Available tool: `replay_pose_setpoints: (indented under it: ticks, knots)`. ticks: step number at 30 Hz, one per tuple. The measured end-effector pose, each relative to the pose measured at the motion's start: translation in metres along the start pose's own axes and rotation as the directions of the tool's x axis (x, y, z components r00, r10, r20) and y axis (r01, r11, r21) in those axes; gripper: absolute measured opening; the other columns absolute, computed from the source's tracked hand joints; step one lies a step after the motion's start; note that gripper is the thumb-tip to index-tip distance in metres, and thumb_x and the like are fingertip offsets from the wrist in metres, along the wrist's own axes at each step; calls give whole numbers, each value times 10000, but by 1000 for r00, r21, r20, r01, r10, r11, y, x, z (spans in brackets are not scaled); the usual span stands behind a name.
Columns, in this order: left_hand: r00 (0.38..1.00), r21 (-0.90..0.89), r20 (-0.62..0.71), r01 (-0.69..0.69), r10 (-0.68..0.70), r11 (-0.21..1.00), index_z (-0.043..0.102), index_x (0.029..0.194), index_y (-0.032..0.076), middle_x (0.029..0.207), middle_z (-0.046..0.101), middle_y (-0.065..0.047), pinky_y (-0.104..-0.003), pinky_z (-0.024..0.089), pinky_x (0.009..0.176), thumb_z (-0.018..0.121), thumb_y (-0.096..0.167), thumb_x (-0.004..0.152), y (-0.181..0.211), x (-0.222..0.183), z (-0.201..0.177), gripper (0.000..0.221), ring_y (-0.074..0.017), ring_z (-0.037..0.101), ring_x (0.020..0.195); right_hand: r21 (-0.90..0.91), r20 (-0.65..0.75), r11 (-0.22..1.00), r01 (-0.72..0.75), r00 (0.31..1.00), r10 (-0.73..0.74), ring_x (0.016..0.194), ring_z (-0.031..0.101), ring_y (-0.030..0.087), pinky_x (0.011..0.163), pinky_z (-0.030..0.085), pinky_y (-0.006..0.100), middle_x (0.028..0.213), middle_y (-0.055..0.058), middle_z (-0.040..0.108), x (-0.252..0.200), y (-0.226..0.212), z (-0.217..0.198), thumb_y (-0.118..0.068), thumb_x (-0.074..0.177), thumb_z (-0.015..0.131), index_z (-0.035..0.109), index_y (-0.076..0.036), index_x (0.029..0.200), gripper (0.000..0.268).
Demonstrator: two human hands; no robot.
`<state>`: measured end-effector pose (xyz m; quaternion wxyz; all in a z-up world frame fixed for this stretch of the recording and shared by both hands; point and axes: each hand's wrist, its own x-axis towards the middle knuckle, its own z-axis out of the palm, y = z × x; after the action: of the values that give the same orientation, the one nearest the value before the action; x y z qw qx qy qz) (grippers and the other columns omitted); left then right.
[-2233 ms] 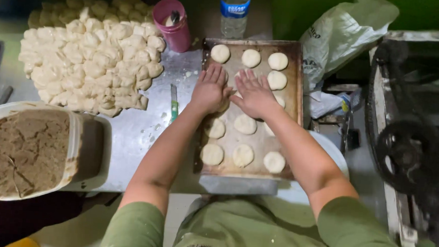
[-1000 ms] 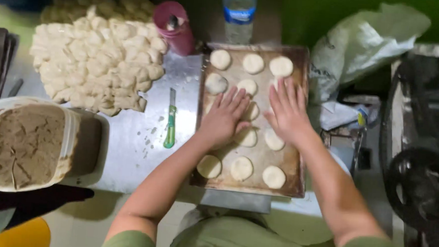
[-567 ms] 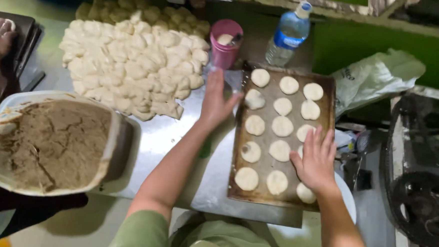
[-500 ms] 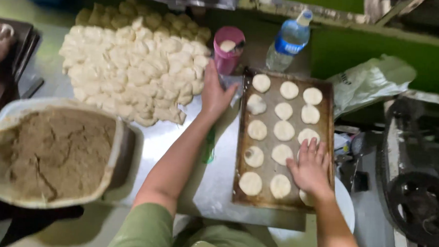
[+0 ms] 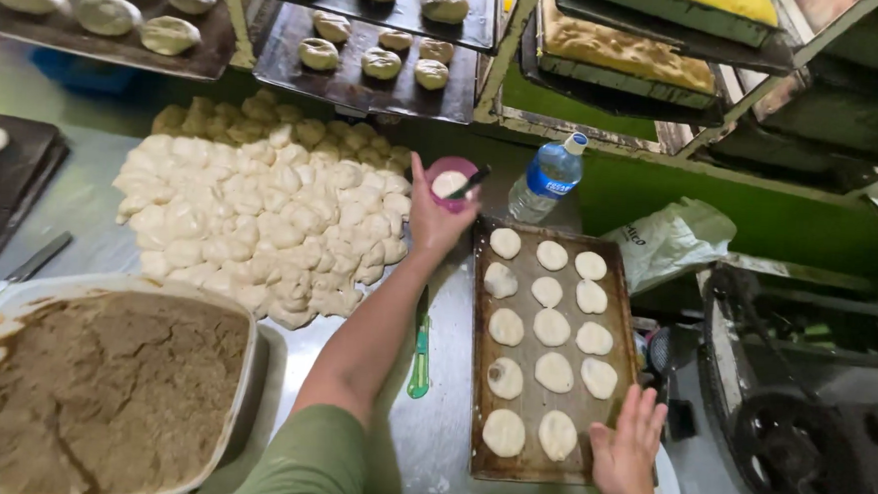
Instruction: Filling small dough portions with a savory paste and arranging them on baking sheets
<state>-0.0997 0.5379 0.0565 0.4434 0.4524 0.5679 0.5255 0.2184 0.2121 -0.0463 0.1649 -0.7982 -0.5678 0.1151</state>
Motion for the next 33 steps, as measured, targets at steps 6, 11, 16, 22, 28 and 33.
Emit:
replay_pose_setpoints:
  ticks: [6, 11, 16, 22, 28, 33]
  knots:
    - [973, 39, 112, -207, 202, 978, 82, 1642, 156, 1658, 319, -201, -479, 384, 1180, 914, 356, 614, 4, -127, -40, 1338, -367, 419, 1468, 335, -45, 928, 164, 986, -158, 1358, 475, 258, 1112, 412, 537, 1604, 86, 385, -2, -116, -62, -595, 852, 540, 308, -128, 1591, 904]
    - [971, 45, 93, -225, 220, 973, 160, 1638, 130, 1400, 631, -130, -322, 529, 996, 829, 282, 586, -22, -239, -55, 1256, -223, 663, 1191, 360, -223, 670, 649, 758, -614, 676, 554, 118, 678, 529, 291, 916, -9, 588, 5, -180, -71, -541, 847, 711, 547, -107, 1470, 777]
    - [976, 108, -10, -216, 218, 970, 178, 1634, 141, 1228, 706, -85, -329, 544, 952, 819, 303, 602, -28, -330, -72, 1226, -202, 715, 1064, 381, -128, 465, 799, 544, -829, 742, 703, 192, 712, 540, 332, 869, 14, 755, -25, -224, -91, -459, 902, 697, 767, -167, 1084, 351]
    - [922, 327, -147, -297, 358, 897, 141, 1626, 123, 1311, 701, -73, -351, 531, 1036, 805, 247, 671, -58, -398, -95, 1170, -242, 706, 1192, 466, 454, 582, 666, 385, -804, 677, 723, 105, 669, 533, 280, 757, -99, 788, -58, -247, -101, -372, 775, 760, 786, -304, 847, 102]
    - [880, 391, -319, -216, 352, 895, 186, 1631, 110, 1435, 602, -144, -378, 490, 1061, 941, 592, 518, -77, -423, -121, 1428, -262, 634, 1276, 640, 51, -57, 766, -116, -992, 753, 755, 215, 689, 569, 321, 909, 17, 782, -73, -229, -117, -307, 920, 719, 744, -209, 1094, 202]
    - [776, 353, -298, -452, 556, 819, 341, 1604, 50, 1226, 698, -194, -497, 564, 993, 1002, 383, 481, -55, -428, -138, 1345, -396, 703, 1110, 576, -59, -102, 811, -84, -995, 710, 718, 277, 650, 594, 395, 805, 22, 685, -89, -219, -137, -395, 914, 731, 774, -192, 1056, 251]
